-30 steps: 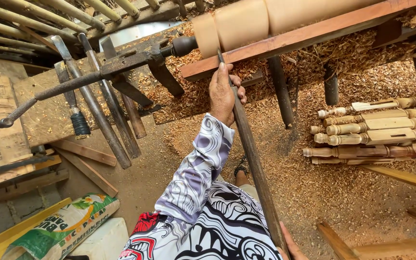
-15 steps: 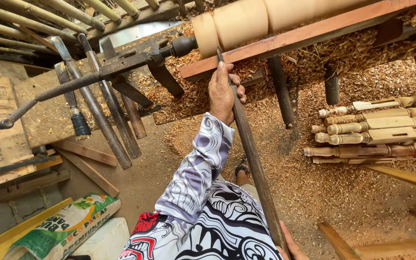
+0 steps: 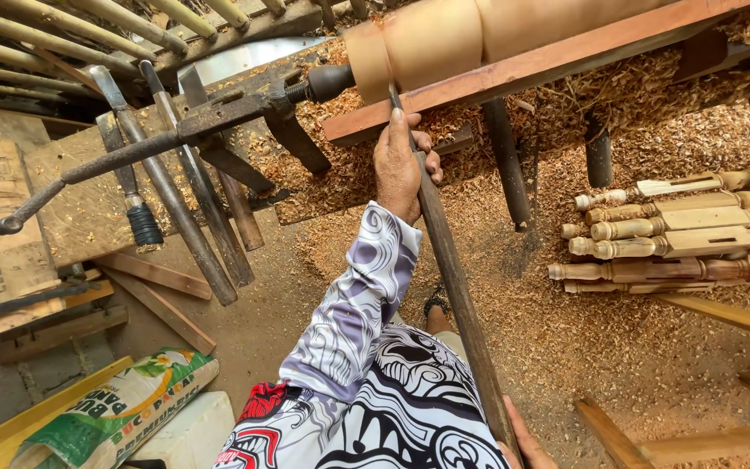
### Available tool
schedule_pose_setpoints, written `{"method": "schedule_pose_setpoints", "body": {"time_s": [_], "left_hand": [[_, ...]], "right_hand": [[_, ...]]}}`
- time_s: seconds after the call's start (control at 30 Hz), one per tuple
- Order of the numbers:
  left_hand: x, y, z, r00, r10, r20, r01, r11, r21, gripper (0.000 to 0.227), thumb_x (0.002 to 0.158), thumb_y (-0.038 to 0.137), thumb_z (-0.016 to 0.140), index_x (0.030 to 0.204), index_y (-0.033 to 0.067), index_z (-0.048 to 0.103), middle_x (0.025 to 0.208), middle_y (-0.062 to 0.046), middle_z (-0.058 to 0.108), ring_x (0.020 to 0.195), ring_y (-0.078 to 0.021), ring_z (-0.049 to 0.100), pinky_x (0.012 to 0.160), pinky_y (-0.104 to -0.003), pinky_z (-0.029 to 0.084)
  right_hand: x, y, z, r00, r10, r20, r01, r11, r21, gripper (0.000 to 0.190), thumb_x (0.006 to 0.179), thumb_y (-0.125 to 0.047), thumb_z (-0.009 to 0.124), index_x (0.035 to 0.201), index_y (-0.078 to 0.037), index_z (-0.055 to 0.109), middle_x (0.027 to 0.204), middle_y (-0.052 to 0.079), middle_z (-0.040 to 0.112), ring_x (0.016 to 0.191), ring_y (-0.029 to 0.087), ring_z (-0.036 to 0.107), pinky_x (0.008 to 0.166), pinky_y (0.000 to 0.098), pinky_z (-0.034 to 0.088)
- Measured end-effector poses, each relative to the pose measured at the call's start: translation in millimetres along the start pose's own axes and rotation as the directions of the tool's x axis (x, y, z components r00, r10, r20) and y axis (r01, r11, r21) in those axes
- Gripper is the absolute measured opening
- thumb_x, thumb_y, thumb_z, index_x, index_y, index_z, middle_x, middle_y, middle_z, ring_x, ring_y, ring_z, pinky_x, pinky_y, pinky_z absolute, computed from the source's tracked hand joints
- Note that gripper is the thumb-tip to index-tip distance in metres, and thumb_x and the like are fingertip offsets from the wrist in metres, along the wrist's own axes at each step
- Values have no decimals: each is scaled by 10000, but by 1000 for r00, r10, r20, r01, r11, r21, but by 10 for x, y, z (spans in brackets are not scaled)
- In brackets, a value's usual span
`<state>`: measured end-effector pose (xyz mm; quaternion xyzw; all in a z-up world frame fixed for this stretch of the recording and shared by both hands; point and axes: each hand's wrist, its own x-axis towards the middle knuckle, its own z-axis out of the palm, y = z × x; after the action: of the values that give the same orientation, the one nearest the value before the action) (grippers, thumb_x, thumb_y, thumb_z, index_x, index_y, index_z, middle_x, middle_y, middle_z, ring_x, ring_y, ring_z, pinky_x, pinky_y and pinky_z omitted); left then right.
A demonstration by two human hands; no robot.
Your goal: Using a lathe and a chisel to shape a piece of wood into a turned component.
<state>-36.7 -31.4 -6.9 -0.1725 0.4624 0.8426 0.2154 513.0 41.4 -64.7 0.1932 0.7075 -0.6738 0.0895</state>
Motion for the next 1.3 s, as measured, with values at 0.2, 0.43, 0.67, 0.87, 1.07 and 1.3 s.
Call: {"method": "schedule_pose_setpoints", "body": {"time_s": [0.2,0.43,0.67,0.87,1.07,1.3], "left_hand": [[5,22,13,1000,-6,-15,7,1000,14,546,1067,494,440,1224,-25,500,740,-44,515,494,-122,518,384,-290,460],[22,15,7,1000,-2,-13,2,1000,14,537,1063,496,442,1197,-20,506,732,-43,520,489,-122,522,381,-290,463],[40,19,10,1000,-1,-21,1,1000,2,519,1061,493,453,1171,-12,502,737,-42,526,491,-122,524,381,-291,462],[84,-18,-6,1000,-3,-26,3,1000,-7,529,1055,504,466,1157,-14,499,733,-44,526,488,-124,518,376,-291,450],[105,-21,-12,1000,3,-18,-3,1000,-16,527,1048,508,478,1148,-8,500,729,-47,530,489,-129,522,379,-295,454],[123,-22,-8,999,-3,-32,3,1000,-13,508,1049,503,482,1124,0,497,712,-44,530,474,-130,522,368,-298,452]], "right_hand": [[-8,41,23,1000,5,-22,-5,1000,5,693,959,-63,558,1596,-29,287,1657,227,312,1525,364,312,1232,482,258],[1,-91,107,990,-1,-140,-16,992,-125,651,949,-97,592,1557,-11,377,1598,226,429,1480,341,422,1213,453,330],[52,-342,152,982,37,-186,-66,986,-152,629,947,-111,606,1541,-14,422,1570,201,492,1451,314,484,1202,427,366],[104,-426,168,986,2,-166,-8,999,-37,614,952,-56,584,1532,38,405,1573,232,469,1472,327,434,1207,426,312],[126,-469,232,975,-31,-219,30,1000,-8,594,939,-13,599,1507,63,446,1562,238,494,1470,321,455,1213,421,312],[147,-538,263,969,-42,-243,42,999,-5,589,938,-12,605,1503,64,456,1551,232,512,1460,318,472,1213,417,328]]}}
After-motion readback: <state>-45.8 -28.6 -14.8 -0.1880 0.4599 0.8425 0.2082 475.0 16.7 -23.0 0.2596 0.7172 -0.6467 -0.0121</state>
